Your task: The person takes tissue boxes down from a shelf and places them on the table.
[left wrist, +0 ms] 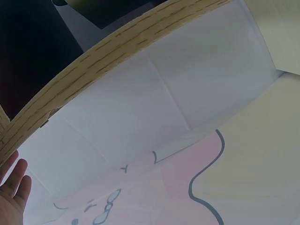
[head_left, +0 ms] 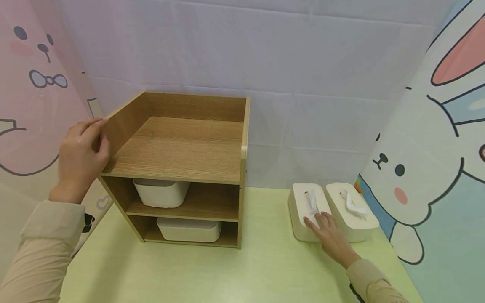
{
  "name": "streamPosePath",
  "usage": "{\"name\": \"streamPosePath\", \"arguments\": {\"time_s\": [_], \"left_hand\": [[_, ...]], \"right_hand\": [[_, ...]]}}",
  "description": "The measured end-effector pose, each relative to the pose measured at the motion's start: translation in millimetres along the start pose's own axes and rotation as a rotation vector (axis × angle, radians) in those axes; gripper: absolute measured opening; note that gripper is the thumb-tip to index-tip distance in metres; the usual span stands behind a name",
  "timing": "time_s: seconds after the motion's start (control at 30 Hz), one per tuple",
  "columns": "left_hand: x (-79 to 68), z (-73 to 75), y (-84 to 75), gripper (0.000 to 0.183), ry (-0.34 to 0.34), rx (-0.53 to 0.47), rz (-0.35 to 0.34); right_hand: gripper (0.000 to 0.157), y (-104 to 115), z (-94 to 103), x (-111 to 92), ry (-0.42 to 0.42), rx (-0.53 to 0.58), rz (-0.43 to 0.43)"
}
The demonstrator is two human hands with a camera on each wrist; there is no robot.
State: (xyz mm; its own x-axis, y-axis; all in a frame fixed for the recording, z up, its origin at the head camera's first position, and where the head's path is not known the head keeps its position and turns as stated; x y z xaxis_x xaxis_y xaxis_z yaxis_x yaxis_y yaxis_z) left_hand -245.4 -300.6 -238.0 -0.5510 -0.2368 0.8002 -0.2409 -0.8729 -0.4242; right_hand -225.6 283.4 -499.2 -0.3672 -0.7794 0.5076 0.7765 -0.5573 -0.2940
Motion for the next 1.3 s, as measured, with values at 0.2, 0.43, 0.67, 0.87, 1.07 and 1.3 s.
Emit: {"name": "streamPosePath", "arguments": {"time_s": [0.2, 0.43, 0.67, 0.87, 1.07, 1.3], "left_hand": [[1.0, -1.0, 1.2, 0.03, -0.002, -0.005, -0.004], [1.2, -1.5, 1.6, 0.03, -0.011, -0.014, -0.008], [1.7, -2.7, 3.9, 0.03, -0.013, -0.009, -0.007], [2.4, -2.6, 4.5, 0.03, -0.007, -0.003, -0.001], [2.8, -3.1, 5.4, 0.03, -0.009, -0.008, 0.006], [2.3, -3.2, 4.0, 0.03, -0.005, -0.01, 0.009]], "right_hand": [[0.082, -1.2, -2.0, 2.1, 0.013, -0.02, -0.022], [0.08, 0.1, -3.4, 7.1, 0.04, -0.064, -0.035], [0.072, 1.1, -3.3, 11.1, 0.085, -0.054, -0.072], [0.062, 0.4, -3.0, 13.9, 0.072, -0.026, -0.053], [0.052, -0.6, 1.4, 24.2, 0.03, -0.021, -0.032], [0.043, 2.8, 9.2, 41.6, -0.003, -0.032, -0.01]]}}
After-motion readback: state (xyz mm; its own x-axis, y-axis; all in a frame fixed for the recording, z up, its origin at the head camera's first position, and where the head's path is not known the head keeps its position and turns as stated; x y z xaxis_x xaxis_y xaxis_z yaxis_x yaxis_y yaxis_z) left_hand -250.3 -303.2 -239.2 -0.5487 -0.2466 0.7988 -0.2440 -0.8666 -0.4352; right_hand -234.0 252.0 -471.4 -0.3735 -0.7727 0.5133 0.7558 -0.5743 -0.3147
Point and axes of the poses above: each hand's wrist, its own x-axis towards the middle knuckle, its own z-axis out of the back of the hand, y = z × x, the point moved 3 cm from there along x, towards the middle knuckle, and after that the axes turned 15 degrees about z, right-handed, at the moved point
